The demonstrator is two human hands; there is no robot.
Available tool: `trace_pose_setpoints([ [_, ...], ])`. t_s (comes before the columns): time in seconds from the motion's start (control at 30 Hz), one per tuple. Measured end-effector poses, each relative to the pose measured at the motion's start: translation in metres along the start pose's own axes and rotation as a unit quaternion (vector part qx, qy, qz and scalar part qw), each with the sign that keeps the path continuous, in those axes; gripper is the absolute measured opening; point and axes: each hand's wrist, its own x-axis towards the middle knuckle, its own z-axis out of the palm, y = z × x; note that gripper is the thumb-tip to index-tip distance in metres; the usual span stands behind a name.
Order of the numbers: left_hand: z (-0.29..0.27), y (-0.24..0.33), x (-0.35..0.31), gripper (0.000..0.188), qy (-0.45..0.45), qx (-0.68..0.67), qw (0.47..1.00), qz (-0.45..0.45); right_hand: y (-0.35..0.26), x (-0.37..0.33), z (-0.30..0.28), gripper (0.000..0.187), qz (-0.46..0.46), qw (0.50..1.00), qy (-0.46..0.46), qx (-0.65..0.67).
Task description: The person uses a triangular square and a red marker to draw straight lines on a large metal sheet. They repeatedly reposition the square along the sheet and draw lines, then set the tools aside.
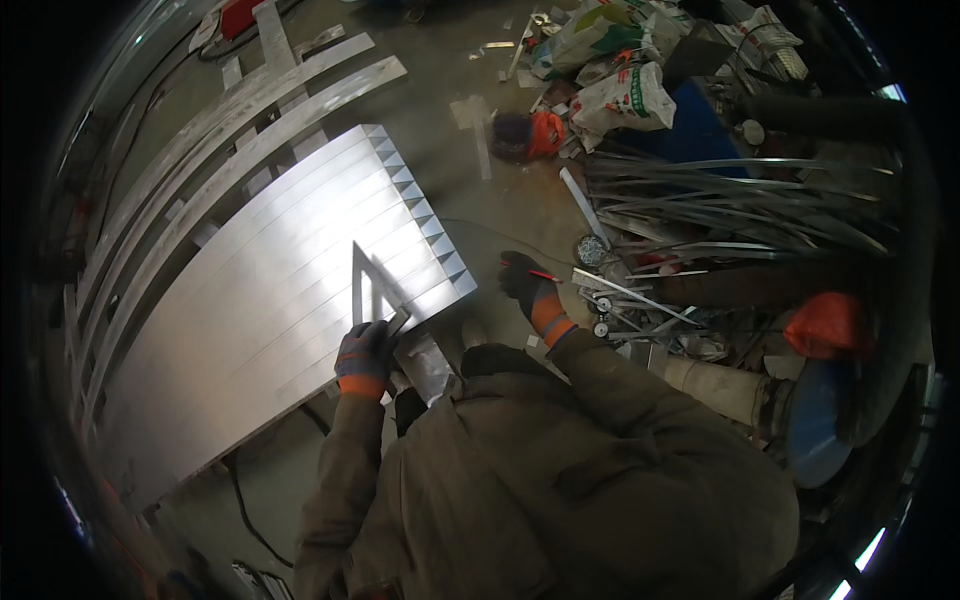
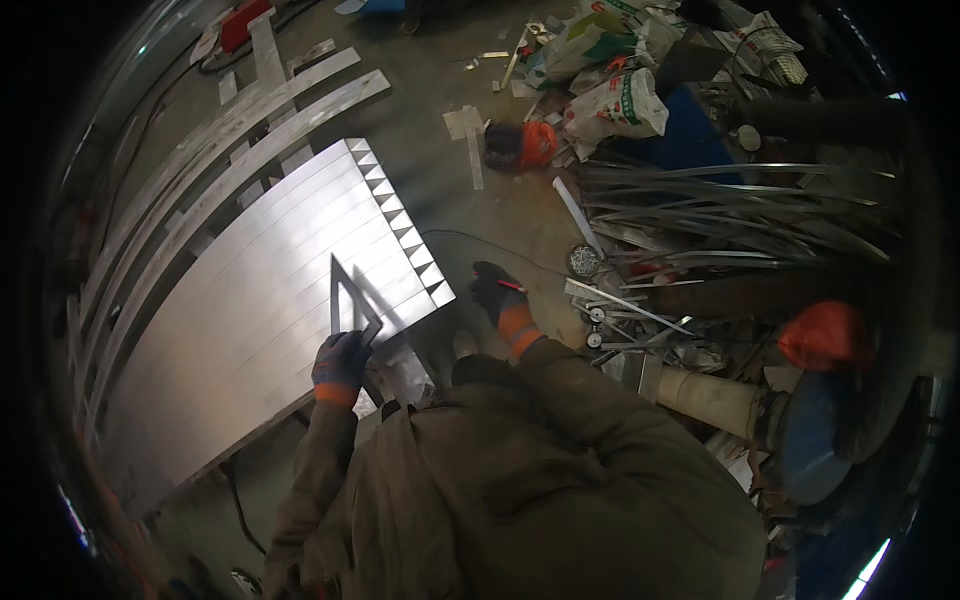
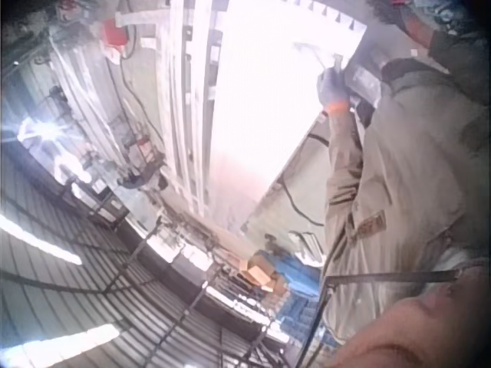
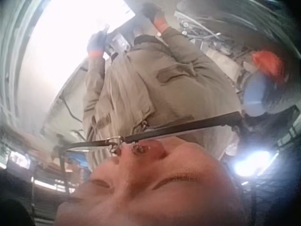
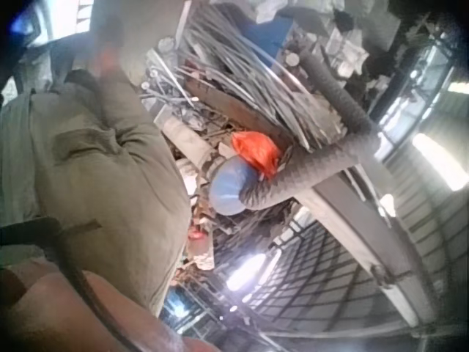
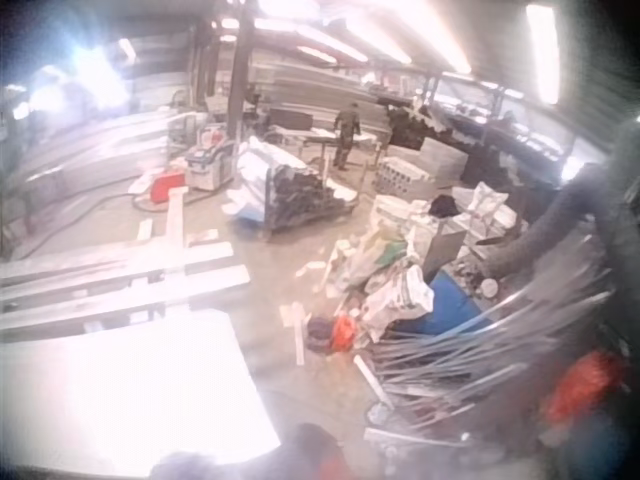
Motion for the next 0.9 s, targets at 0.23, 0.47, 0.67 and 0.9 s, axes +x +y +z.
trace_pose_setpoints([
  [0.23,0.074,0.017,0.006,0.014,-0.06,0.168,0.977,0.119,0.006,-0.01,0.005,0.02,-0.051,0.997,0.062,-0.011],
  [0.47,0.094,0.029,0.023,0.016,-0.089,0.204,0.97,0.101,0.005,-0.018,0.01,0.014,-0.063,0.996,0.039,-0.059],
  [0.67,0.087,0.042,0.025,0.016,-0.027,0.165,0.981,0.099,-0.001,-0.01,0.011,0.023,-0.061,0.996,-0.003,-0.064],
  [0.9,0.086,0.035,0.037,0.011,-0.085,0.193,0.972,0.104,0.012,-0.002,0.026,0.023,-0.131,0.988,-0.025,-0.08],
])
